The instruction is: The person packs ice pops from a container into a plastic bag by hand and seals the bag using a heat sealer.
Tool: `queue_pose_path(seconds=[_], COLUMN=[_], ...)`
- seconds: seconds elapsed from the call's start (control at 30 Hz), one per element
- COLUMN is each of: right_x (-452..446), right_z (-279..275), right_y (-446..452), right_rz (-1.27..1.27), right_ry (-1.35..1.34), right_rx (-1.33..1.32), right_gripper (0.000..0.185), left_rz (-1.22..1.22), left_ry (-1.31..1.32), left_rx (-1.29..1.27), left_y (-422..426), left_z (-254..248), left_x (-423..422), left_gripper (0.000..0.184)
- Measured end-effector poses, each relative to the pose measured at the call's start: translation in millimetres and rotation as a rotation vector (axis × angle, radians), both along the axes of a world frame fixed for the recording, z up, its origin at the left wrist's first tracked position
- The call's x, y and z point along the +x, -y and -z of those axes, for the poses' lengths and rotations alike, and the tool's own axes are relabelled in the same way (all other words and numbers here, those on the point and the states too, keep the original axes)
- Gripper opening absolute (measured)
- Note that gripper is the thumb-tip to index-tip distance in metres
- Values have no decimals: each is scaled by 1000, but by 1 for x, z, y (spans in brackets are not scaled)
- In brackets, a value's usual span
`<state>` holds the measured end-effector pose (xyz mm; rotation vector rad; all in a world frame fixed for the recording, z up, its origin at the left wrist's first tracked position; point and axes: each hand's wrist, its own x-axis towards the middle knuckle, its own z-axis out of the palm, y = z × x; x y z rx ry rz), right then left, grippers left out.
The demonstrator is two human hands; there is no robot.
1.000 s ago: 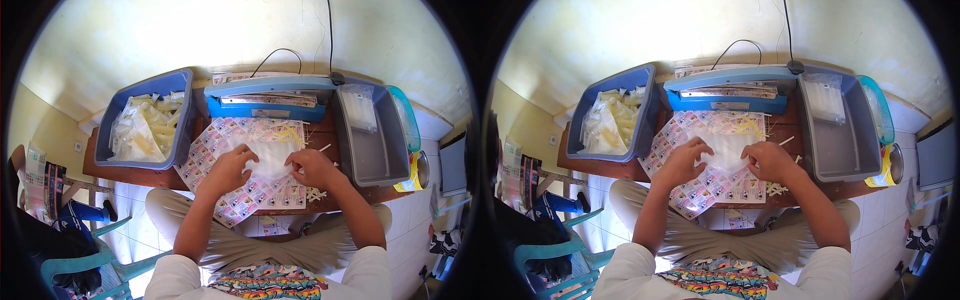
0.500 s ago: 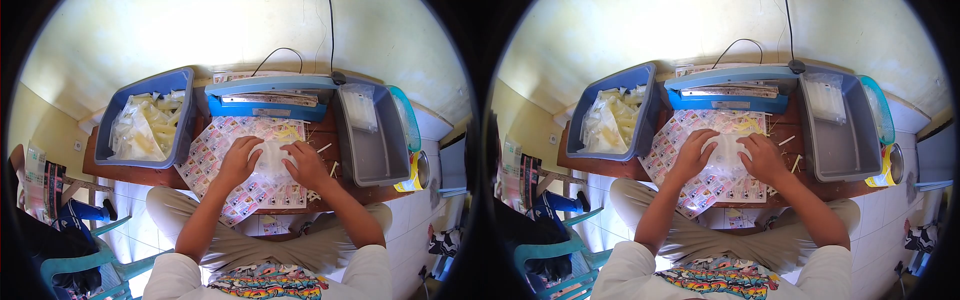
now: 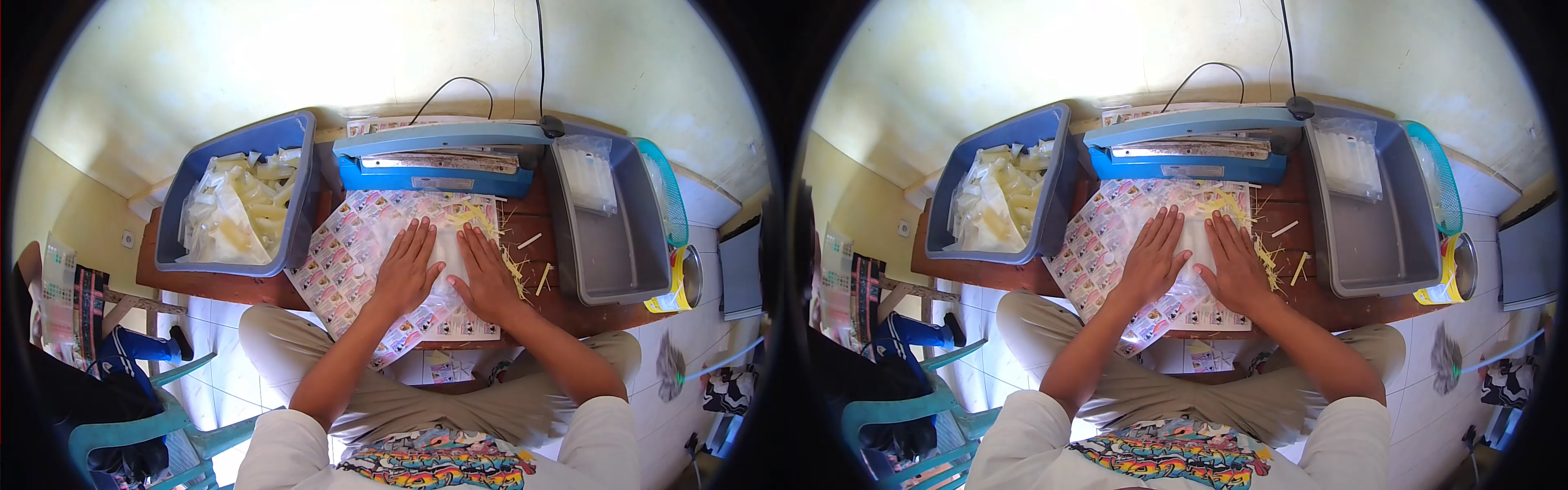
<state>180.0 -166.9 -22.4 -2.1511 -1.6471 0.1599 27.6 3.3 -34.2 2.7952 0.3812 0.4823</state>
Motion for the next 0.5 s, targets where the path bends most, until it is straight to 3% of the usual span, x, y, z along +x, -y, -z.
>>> queue_pose_path(seconds=[0.27,0.5], right_x=[10,16], right_z=[-5,-8], right_y=[6,11], right_rz=[21,30], right_ry=[56,87], right_rx=[-70,-50], right_gripper=[96,89], left_rz=[-53,-116], left_ry=[-78,-115], left_rx=[-34,46], left_y=[-9,-15], left_z=[2,-1], left_x=[-9,-16], left_gripper=[73,63])
